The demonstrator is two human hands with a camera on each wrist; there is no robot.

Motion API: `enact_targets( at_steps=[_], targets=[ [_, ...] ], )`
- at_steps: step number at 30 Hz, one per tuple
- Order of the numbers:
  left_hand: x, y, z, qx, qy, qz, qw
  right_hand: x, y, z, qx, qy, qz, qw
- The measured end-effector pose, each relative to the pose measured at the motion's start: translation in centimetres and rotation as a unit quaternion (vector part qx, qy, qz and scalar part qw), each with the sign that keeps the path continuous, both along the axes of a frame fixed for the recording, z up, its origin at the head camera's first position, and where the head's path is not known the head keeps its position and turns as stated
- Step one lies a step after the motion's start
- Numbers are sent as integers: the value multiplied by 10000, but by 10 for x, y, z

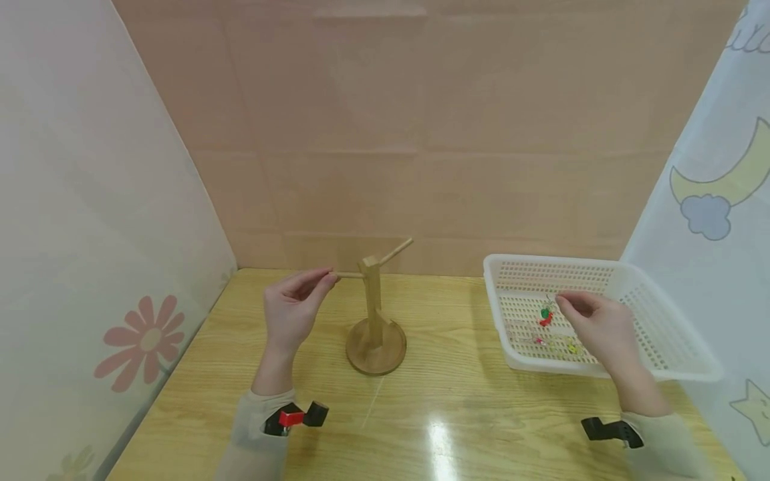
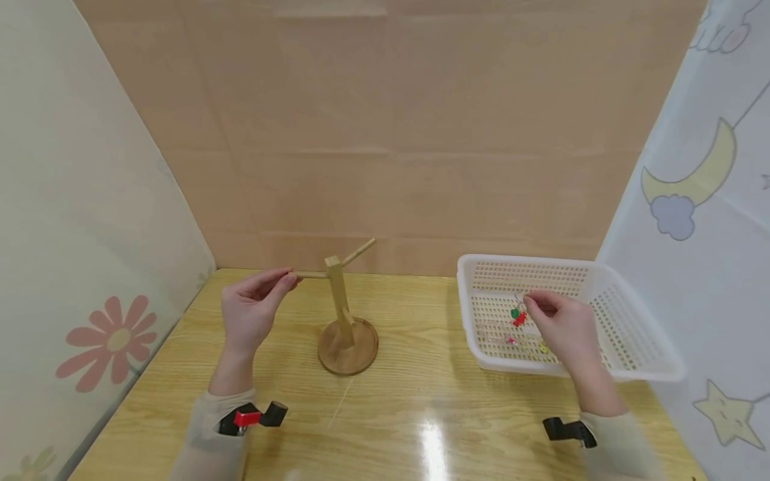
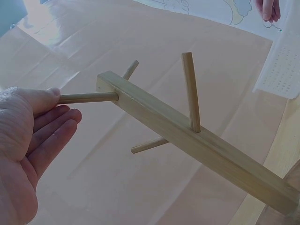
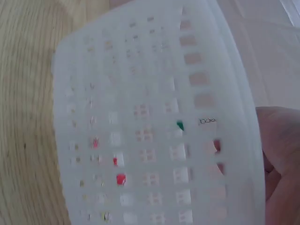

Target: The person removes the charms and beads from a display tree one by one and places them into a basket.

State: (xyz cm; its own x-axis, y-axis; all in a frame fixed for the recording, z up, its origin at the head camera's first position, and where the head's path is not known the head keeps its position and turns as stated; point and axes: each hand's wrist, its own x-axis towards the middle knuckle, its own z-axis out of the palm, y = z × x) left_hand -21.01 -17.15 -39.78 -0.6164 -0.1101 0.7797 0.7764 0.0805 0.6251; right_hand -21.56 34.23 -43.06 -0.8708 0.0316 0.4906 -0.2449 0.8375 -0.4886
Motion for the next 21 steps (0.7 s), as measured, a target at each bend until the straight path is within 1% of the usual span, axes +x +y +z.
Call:
enact_targets(
  at_steps=[5, 12, 15, 21],
  targets=[
    [0, 1, 1, 90, 15, -46, 9999, 1, 15, -4, 189, -307, 65, 9993],
    [1, 2, 1, 62, -33, 35, 10000, 3, 32, -6, 326, -759, 161, 9965],
    [1, 1, 0, 52, -73, 60, 9999, 3, 41, -6, 483, -960, 234, 9939],
    [1, 1, 0, 35, -65, 37, 10000, 1, 61, -6, 789, -1316, 518, 9868]
  ],
)
